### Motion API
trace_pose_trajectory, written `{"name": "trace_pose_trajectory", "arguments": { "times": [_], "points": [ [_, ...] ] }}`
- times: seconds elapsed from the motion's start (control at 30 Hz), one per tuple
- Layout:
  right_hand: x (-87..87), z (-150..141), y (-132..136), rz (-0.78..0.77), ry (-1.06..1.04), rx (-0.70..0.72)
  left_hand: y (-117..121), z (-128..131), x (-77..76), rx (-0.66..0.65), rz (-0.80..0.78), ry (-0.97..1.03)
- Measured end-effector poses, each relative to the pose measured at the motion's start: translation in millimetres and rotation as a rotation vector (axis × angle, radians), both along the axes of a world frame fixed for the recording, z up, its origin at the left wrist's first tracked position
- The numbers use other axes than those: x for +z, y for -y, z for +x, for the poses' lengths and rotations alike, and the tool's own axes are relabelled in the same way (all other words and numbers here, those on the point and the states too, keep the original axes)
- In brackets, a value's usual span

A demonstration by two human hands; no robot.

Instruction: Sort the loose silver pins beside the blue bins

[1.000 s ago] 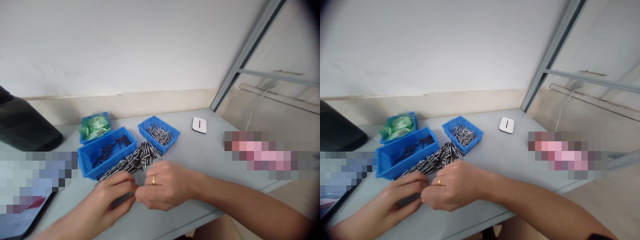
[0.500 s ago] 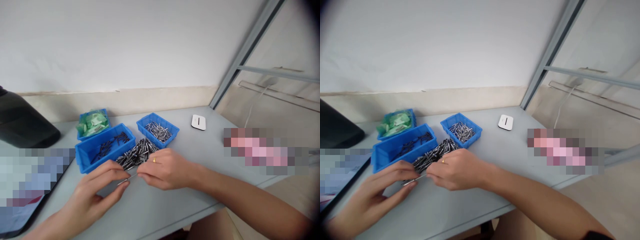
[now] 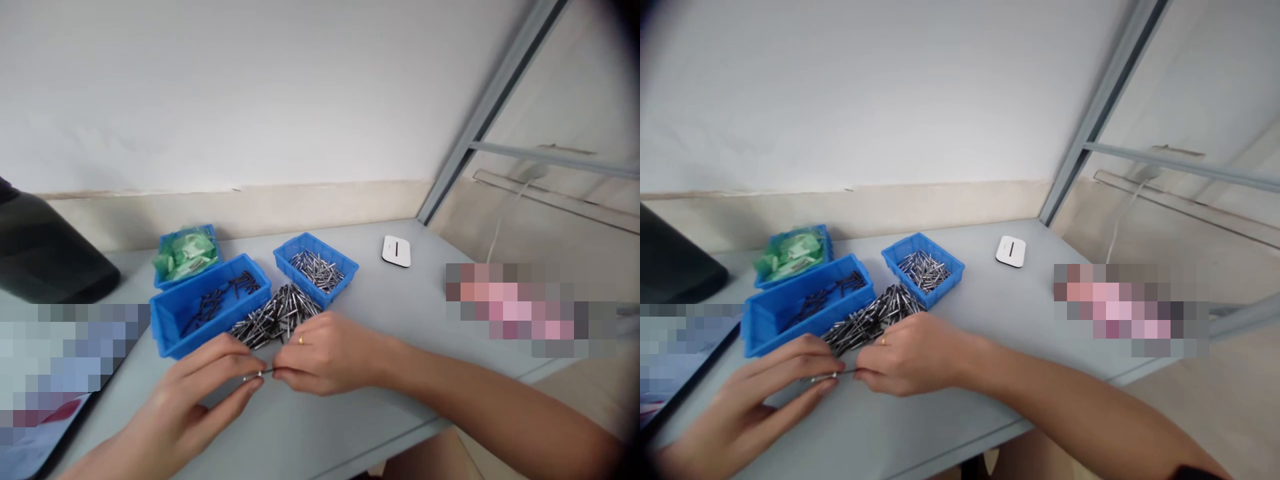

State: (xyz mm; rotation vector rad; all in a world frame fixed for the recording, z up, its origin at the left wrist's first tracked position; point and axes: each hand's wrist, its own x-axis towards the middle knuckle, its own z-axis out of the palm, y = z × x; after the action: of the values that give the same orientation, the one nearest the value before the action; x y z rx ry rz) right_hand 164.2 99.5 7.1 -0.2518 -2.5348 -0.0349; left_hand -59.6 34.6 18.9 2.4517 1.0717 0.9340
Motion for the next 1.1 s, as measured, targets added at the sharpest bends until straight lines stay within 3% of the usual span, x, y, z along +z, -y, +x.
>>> {"name": "trace_pose_trajectory", "arguments": {
  "times": [0.23,0.53,0.83,1.1],
  "points": [
    [4.7,1.9,-0.6,0.019,-0.152,-0.017,-1.9,2.9,0.5,0.023,-0.122,-0.048],
    [3.2,2.4,7.0,0.027,0.017,0.083,-4.1,5.3,-1.4,-0.136,-0.239,-0.291],
    [7.2,4.3,1.4,0.029,0.011,0.040,-4.1,5.6,-1.4,-0.025,-0.295,-0.108],
    [3.5,2.6,-0.3,0.000,0.088,0.024,-5.1,4.2,1.3,0.012,-0.236,-0.078]
  ]
}}
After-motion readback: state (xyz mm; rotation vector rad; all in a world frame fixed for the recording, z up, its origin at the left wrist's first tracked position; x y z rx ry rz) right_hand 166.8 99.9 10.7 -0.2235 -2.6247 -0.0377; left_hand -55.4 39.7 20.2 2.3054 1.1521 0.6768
